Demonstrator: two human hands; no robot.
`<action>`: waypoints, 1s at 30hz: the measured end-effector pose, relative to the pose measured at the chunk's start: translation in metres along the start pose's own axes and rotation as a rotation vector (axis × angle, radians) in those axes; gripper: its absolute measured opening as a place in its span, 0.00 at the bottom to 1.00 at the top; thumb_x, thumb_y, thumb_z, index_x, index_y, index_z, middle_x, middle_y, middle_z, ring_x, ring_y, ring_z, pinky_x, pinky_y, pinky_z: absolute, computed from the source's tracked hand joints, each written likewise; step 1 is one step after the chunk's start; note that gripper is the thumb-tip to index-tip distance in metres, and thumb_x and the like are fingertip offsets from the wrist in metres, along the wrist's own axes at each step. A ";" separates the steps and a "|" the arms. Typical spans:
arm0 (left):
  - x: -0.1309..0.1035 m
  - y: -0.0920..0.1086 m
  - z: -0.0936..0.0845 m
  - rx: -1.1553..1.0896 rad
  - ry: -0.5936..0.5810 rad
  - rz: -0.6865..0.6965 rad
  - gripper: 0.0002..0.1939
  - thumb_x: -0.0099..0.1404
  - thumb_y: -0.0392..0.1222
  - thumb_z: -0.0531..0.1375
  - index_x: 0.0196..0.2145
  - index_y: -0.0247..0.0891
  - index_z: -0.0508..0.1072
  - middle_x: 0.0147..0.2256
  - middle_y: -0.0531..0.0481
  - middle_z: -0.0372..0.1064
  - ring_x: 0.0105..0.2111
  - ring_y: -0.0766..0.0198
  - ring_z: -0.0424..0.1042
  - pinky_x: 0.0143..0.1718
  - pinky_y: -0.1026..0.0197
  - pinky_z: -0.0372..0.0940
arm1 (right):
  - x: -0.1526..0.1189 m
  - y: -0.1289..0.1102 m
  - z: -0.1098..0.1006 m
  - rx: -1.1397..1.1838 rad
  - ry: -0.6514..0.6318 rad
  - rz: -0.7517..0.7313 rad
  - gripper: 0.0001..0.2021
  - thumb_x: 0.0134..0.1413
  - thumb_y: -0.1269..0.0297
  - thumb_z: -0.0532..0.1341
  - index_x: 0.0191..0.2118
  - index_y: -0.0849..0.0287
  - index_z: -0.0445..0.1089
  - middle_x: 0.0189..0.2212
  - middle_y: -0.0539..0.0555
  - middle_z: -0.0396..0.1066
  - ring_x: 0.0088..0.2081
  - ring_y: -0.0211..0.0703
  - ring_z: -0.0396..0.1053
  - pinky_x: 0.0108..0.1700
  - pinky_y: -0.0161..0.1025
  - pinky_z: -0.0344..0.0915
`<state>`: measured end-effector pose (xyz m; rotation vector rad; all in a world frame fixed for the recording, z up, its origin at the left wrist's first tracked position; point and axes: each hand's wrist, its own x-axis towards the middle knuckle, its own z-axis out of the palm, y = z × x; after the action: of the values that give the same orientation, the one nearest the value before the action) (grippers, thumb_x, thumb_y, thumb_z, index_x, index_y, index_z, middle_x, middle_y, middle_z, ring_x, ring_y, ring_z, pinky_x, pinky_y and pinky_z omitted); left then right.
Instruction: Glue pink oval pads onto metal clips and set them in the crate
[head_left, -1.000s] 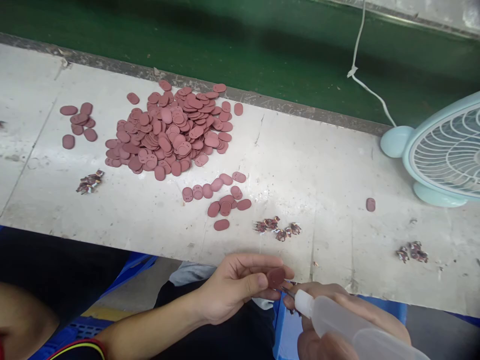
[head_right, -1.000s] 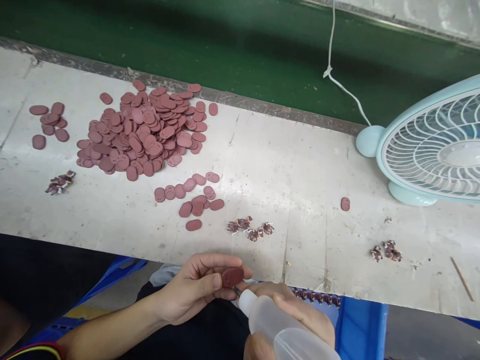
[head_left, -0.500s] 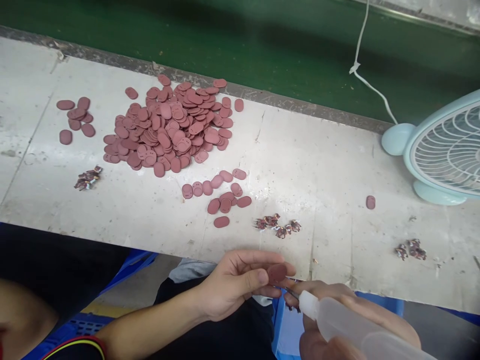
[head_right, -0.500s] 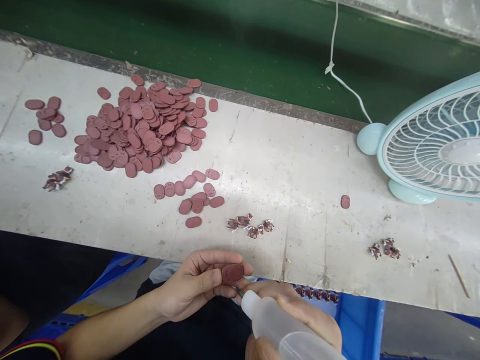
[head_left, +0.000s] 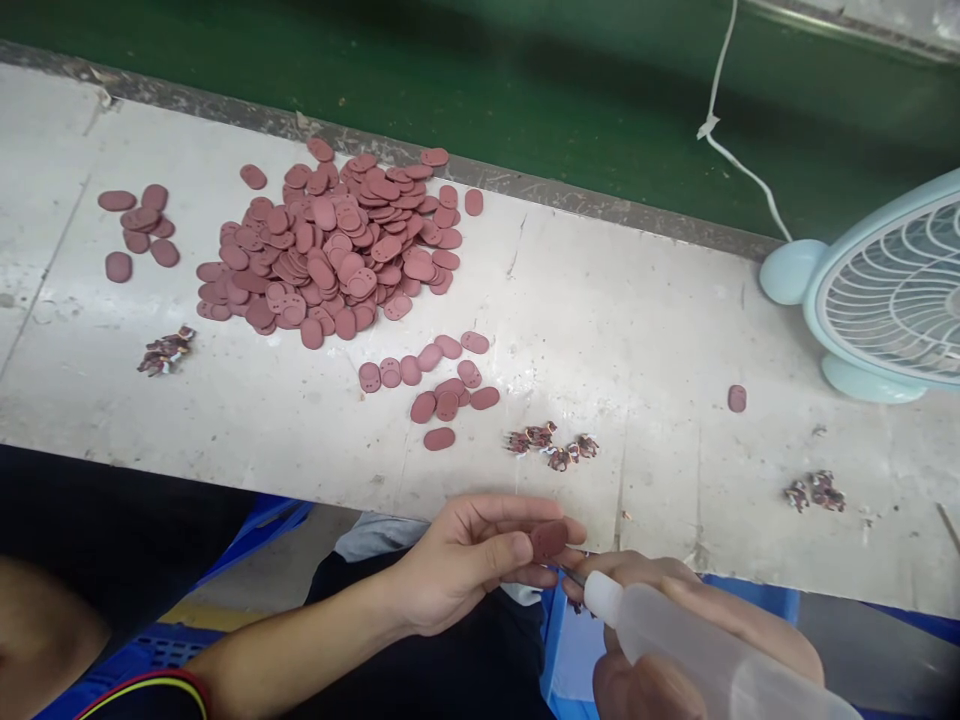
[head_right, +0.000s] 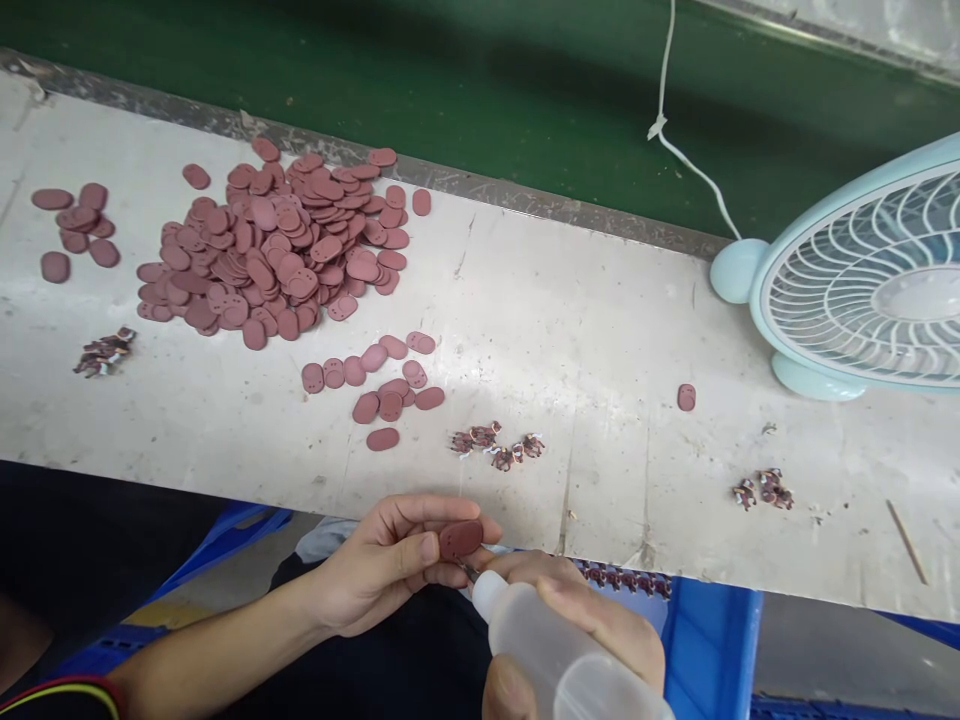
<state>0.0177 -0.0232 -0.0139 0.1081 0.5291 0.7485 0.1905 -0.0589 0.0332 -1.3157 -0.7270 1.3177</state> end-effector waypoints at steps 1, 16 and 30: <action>0.000 0.000 0.000 0.001 -0.002 -0.001 0.14 0.66 0.41 0.68 0.50 0.42 0.81 0.51 0.42 0.80 0.48 0.58 0.81 0.46 0.64 0.75 | 0.002 -0.001 0.004 -0.046 0.080 -0.135 0.15 0.50 0.52 0.74 0.44 0.43 0.76 0.31 0.53 0.76 0.33 0.55 0.75 0.36 0.55 0.74; 0.001 0.005 -0.001 -0.001 -0.102 0.058 0.15 0.70 0.38 0.63 0.53 0.40 0.79 0.53 0.42 0.79 0.50 0.58 0.80 0.48 0.65 0.74 | 0.110 0.047 -0.095 1.943 0.048 0.671 0.19 0.52 0.61 0.68 0.47 0.51 0.62 0.21 0.41 0.55 0.17 0.32 0.58 0.10 0.25 0.55; -0.011 0.028 -0.019 0.082 0.094 0.139 0.14 0.71 0.37 0.62 0.52 0.38 0.79 0.52 0.42 0.79 0.48 0.58 0.80 0.48 0.66 0.75 | 0.069 0.019 -0.035 -1.020 -0.058 -0.388 0.16 0.66 0.70 0.59 0.55 0.52 0.75 0.46 0.59 0.72 0.39 0.47 0.73 0.37 0.45 0.76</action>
<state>-0.0158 -0.0117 -0.0175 0.1877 0.6471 0.8707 0.2325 -0.0073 -0.0114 -1.7726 -1.7298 0.6433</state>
